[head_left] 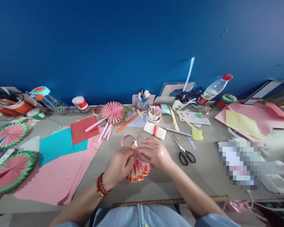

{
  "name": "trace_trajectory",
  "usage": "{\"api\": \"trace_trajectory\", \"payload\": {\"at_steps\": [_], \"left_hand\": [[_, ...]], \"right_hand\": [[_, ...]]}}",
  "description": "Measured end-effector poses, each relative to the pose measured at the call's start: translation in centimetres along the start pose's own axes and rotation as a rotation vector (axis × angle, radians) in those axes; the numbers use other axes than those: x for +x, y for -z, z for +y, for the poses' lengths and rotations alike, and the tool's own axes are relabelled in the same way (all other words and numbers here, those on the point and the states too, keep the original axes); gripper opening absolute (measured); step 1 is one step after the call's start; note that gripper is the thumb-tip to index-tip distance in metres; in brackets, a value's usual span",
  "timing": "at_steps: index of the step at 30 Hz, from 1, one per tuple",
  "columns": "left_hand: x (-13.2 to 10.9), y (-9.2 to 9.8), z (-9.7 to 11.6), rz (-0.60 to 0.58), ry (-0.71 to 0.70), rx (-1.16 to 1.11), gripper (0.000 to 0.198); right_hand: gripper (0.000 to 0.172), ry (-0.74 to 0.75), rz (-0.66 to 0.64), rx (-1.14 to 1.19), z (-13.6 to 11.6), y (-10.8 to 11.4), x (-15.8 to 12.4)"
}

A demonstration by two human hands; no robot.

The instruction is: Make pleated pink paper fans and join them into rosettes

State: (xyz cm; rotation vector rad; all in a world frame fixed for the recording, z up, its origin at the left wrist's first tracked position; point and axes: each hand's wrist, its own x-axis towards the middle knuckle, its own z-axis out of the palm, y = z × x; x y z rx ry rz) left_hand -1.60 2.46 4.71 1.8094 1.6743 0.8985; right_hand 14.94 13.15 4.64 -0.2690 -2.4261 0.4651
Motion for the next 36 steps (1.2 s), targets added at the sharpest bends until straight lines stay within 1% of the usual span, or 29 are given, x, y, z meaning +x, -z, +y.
{"api": "trace_trajectory", "payload": {"at_steps": [10,14,19,24,26,32,36], "left_hand": [[-0.10,0.05,0.13,0.026,-0.006,0.009,0.026],[-0.09,0.25,0.26,0.019,-0.023,0.022,0.024],[-0.01,0.31,0.26,0.008,-0.011,0.024,0.024],[-0.06,-0.03,-0.09,0.010,0.007,-0.045,0.027],[-0.08,-0.12,-0.18,0.010,0.007,-0.055,0.027],[-0.03,0.06,0.10,0.007,-0.015,0.013,0.024],[-0.04,0.23,0.30,-0.005,-0.029,0.020,0.023]], "right_hand": [[0.011,-0.052,-0.001,0.100,0.06,0.04,-0.06],[0.012,-0.065,-0.018,0.144,0.14,-0.02,0.05],[0.012,-0.094,-0.041,0.176,0.13,-0.03,0.14],[0.016,-0.059,-0.032,0.162,0.28,-0.14,-0.14],[0.014,-0.042,-0.043,0.163,0.51,-0.14,-0.34],[0.017,-0.021,-0.044,0.160,0.88,0.01,-0.54],[0.016,-0.042,-0.016,0.141,0.73,-0.21,-0.44]]}}
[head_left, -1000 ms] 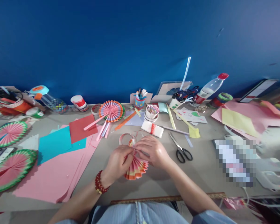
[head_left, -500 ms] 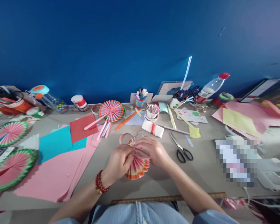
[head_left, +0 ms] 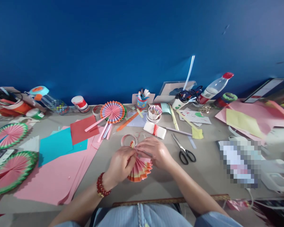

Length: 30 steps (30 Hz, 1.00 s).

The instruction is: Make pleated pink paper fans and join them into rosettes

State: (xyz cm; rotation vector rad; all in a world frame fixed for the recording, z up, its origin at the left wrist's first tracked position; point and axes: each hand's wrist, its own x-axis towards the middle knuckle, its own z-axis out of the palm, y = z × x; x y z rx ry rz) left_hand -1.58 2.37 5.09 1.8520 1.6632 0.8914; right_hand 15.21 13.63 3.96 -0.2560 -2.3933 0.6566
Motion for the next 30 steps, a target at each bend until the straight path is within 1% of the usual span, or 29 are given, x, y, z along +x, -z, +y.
{"api": "trace_trajectory", "payload": {"at_steps": [5,11,17,19,22,27,30], "left_hand": [[-0.1,0.0,0.0,0.002,-0.013,-0.008,0.023],[-0.1,-0.1,-0.1,0.015,-0.004,-0.012,0.024],[-0.1,-0.1,0.0,0.018,0.017,-0.064,0.026],[0.0,0.0,0.1,0.003,0.036,-0.112,0.027],[0.1,0.1,0.1,-0.007,0.057,-0.173,0.028],[0.0,-0.1,-0.3,-0.036,0.079,-0.183,0.027],[-0.1,-0.3,-0.5,-0.048,0.087,-0.196,0.028]], "right_hand": [[0.014,-0.005,0.023,-0.040,-0.1,-0.2,0.0],[0.010,-0.001,0.040,-0.006,-0.4,0.0,0.3],[0.012,0.021,0.055,-0.022,-0.2,0.0,0.3],[0.013,0.045,0.043,-0.014,-0.1,0.1,0.2],[0.016,0.080,-0.014,-0.011,0.1,0.5,0.2],[0.015,0.143,-0.068,-0.088,0.1,1.0,0.2],[0.014,0.166,-0.081,-0.095,0.0,1.0,0.2]]}}
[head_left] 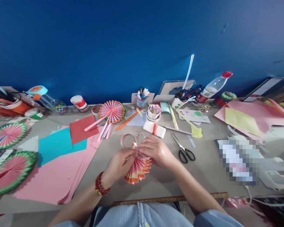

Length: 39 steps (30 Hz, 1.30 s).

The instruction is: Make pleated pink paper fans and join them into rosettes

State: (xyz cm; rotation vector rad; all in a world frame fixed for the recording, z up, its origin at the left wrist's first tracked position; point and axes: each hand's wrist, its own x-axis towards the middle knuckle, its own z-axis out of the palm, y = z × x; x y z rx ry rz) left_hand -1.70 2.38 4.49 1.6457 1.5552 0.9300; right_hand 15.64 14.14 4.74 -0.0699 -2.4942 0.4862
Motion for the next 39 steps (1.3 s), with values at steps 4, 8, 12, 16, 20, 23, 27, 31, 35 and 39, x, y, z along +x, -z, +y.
{"api": "trace_trajectory", "payload": {"at_steps": [4,8,12,16,20,23,27,31,35,39], "left_hand": [[-0.06,-0.03,0.01,-0.010,0.004,-0.019,0.028],[-0.08,-0.01,0.07,-0.007,0.016,-0.043,0.030],[-0.09,0.01,0.02,-0.020,0.020,-0.028,0.030],[-0.08,0.04,0.15,-0.024,-0.002,0.003,0.029],[-0.06,0.11,0.48,-0.020,-0.006,0.008,0.030],[-0.04,0.18,0.60,-0.023,-0.010,-0.011,0.029],[0.00,0.20,0.48,-0.017,-0.027,-0.006,0.029],[0.03,0.16,0.47,-0.028,-0.024,-0.006,0.031],[-0.02,0.16,0.60,-0.028,-0.024,0.028,0.030],[-0.15,0.10,0.62,-0.027,-0.030,0.059,0.030]], "right_hand": [[0.015,-0.019,0.003,0.030,0.08,-0.13,-0.11],[0.014,-0.034,0.027,0.048,0.17,-0.24,-0.20],[0.013,-0.057,0.015,0.062,0.03,-0.28,-0.15],[0.013,-0.091,0.002,0.057,-0.18,-0.14,-0.08],[0.014,-0.111,-0.002,0.118,-0.07,0.13,-0.11],[0.012,-0.112,0.020,0.127,0.05,0.00,-0.20],[0.014,-0.116,0.052,0.091,0.01,-0.36,-0.28],[0.015,-0.115,0.032,0.078,-0.05,-0.10,-0.23],[0.013,-0.084,0.024,0.102,-0.10,0.41,0.01],[0.011,-0.040,0.035,0.071,-0.19,0.60,0.22]]}}
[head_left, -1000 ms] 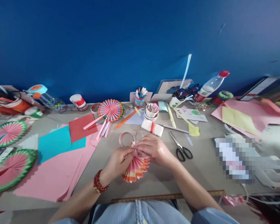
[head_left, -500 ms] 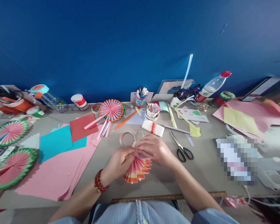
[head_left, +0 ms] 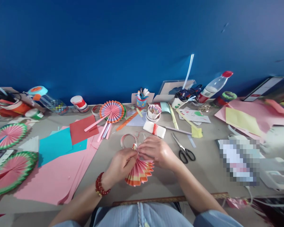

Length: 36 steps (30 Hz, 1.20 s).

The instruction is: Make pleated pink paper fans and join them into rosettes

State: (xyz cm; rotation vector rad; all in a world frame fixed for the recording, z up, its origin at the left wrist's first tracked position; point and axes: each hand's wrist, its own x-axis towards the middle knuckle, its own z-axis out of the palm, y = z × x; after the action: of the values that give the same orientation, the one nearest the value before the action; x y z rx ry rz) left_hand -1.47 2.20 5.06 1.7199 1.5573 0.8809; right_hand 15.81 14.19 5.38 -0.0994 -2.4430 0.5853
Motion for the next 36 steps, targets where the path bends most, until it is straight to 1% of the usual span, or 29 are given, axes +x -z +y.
{"api": "trace_trajectory", "payload": {"at_steps": [3,7,11,18,29,36], "left_hand": [[-0.04,-0.11,-0.08,0.003,-0.007,0.012,0.028],[-0.03,-0.19,-0.12,0.003,-0.001,0.022,0.028],[-0.04,-0.16,0.01,0.001,0.006,0.015,0.030],[-0.06,-0.07,0.25,0.017,0.001,0.000,0.030],[-0.04,-0.16,-0.06,-0.006,0.018,0.001,0.030],[-0.04,0.10,0.41,0.006,0.010,0.022,0.032]], "right_hand": [[0.011,0.037,-0.005,-0.034,-0.03,-0.01,-0.01],[0.012,0.047,-0.030,-0.071,0.04,-0.14,-0.17],[0.010,0.065,-0.009,-0.086,0.31,-0.36,-0.44],[0.009,0.043,0.000,-0.077,0.34,-0.48,-0.50],[0.009,0.070,-0.023,-0.056,0.64,-0.53,-0.51],[0.009,0.061,0.009,-0.047,0.44,-0.65,-0.22]]}}
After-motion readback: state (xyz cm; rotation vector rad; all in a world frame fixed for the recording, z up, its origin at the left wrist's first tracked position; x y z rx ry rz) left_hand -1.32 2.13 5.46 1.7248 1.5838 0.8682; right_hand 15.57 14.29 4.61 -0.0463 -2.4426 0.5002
